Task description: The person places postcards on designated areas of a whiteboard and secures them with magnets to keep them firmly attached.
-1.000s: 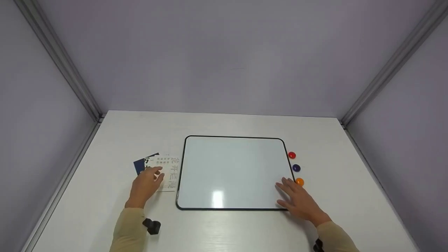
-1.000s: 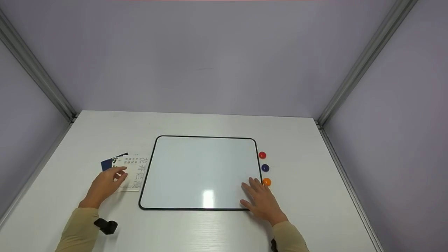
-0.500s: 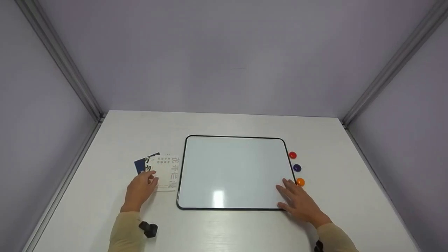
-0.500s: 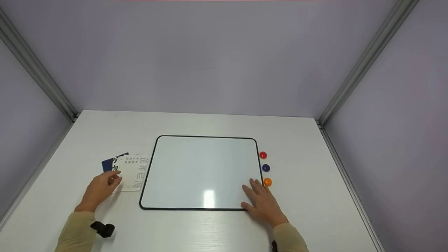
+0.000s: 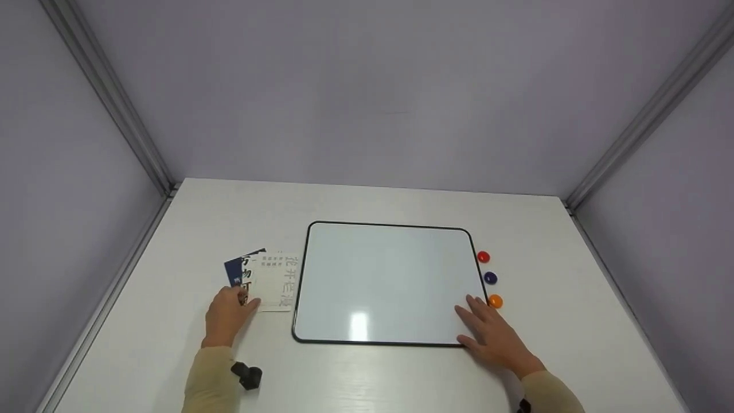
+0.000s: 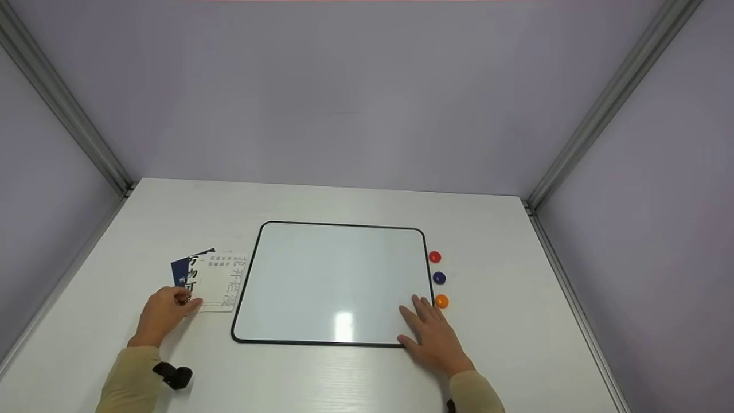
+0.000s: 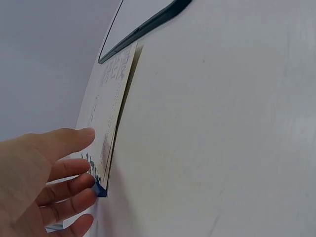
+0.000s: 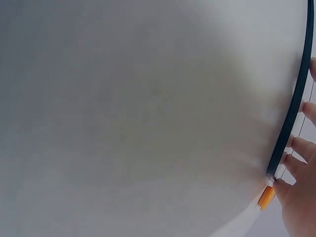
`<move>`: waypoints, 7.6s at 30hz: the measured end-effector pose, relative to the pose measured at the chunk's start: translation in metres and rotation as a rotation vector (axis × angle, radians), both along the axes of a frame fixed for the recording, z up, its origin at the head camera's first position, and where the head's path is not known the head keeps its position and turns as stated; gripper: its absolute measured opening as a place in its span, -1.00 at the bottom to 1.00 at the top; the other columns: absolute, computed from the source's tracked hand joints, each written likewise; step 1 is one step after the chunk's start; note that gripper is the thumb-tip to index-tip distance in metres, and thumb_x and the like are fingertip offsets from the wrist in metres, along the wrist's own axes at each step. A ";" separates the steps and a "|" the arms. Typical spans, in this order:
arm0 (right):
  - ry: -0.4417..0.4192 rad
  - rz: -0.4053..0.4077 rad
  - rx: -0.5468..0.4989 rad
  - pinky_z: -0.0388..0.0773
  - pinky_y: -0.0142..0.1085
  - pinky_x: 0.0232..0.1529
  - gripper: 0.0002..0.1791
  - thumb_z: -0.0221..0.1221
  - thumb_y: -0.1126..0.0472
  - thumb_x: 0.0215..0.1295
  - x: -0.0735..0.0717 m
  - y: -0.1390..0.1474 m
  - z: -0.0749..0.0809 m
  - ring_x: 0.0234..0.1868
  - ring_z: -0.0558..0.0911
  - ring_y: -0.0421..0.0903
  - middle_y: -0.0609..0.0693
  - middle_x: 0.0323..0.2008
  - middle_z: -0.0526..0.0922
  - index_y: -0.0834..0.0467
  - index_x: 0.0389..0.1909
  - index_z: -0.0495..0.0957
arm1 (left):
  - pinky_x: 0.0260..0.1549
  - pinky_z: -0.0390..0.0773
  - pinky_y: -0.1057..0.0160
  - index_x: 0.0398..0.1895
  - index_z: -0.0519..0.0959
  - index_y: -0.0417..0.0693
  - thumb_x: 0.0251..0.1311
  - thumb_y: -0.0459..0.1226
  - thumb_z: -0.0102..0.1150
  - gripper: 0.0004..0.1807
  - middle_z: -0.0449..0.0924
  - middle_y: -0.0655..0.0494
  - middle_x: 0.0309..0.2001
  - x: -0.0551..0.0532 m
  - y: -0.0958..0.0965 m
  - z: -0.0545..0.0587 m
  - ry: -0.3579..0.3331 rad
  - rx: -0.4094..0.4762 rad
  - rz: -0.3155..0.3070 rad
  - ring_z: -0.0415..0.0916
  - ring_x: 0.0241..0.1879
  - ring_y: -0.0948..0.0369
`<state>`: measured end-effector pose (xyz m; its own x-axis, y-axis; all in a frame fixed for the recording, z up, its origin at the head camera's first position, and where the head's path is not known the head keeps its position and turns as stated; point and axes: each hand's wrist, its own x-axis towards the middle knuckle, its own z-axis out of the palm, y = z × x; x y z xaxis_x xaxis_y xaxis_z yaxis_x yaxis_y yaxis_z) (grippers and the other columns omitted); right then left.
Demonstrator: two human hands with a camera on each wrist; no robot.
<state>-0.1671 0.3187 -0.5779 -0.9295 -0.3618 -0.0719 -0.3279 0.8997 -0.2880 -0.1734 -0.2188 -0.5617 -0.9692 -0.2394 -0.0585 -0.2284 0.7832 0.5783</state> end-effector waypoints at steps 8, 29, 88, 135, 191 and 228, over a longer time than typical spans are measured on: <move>-0.006 -0.009 -0.014 0.17 0.21 0.44 -0.30 0.10 -0.21 0.30 0.002 -0.001 0.000 0.53 0.13 0.16 0.06 0.52 0.13 -0.12 0.42 0.23 | -0.15 0.55 -0.06 -0.20 0.57 -0.46 0.06 -0.21 0.36 -0.57 0.55 -0.33 -0.20 -0.004 0.005 -0.002 -0.033 0.031 0.094 0.51 -0.26 -0.04; 0.014 0.004 -0.027 0.22 0.18 0.43 -0.30 0.10 -0.22 0.30 0.006 -0.004 0.001 0.52 0.15 0.14 0.06 0.51 0.14 -0.11 0.42 0.24 | -0.11 0.56 -0.07 -0.07 0.49 -0.52 0.13 -0.21 0.25 -0.51 0.58 -0.42 -0.07 -0.002 0.008 0.013 -0.214 0.083 0.187 0.57 -0.09 -0.23; -0.018 0.030 -0.005 0.22 0.16 0.43 -0.29 0.10 -0.19 0.31 0.002 -0.007 0.008 0.53 0.13 0.15 0.08 0.52 0.13 -0.08 0.43 0.21 | -0.36 0.58 0.56 0.21 0.37 -0.46 0.22 -0.28 0.22 -0.44 0.57 -0.32 0.12 0.006 0.021 0.032 -0.096 0.744 0.210 0.58 -0.38 0.47; -0.036 0.011 -0.005 0.22 0.17 0.43 -0.29 0.12 -0.19 0.30 0.000 -0.006 0.004 0.53 0.12 0.15 0.07 0.52 0.12 -0.11 0.43 0.22 | -0.14 0.67 0.21 0.11 0.47 -0.42 0.14 -0.34 0.25 -0.52 0.67 -0.24 -0.02 0.009 0.091 0.020 -0.204 0.817 0.098 0.65 -0.28 0.26; -0.061 -0.013 -0.016 0.17 0.20 0.44 -0.29 0.12 -0.21 0.29 0.000 -0.009 0.005 0.54 0.09 0.15 0.05 0.53 0.10 -0.13 0.43 0.21 | -0.15 0.68 0.24 0.08 0.46 -0.38 0.14 -0.32 0.28 -0.54 0.68 -0.20 -0.06 0.004 0.172 0.009 -0.279 0.911 -0.124 0.65 -0.27 0.29; -0.003 0.007 0.005 0.26 0.16 0.41 -0.30 0.15 -0.18 0.27 0.002 -0.009 0.004 0.50 0.18 0.18 0.12 0.50 0.17 -0.06 0.40 0.28 | -0.27 0.69 0.30 -0.04 0.47 -0.40 0.08 -0.41 0.27 -0.62 0.70 -0.21 -0.15 0.006 0.230 0.004 -0.237 0.982 -0.148 0.64 -0.33 0.28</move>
<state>-0.1656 0.3097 -0.5738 -0.9269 -0.3676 -0.0761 -0.3332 0.8989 -0.2844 -0.1677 0.0114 -0.5574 -0.9231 0.1391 -0.3586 -0.3599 0.0168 0.9328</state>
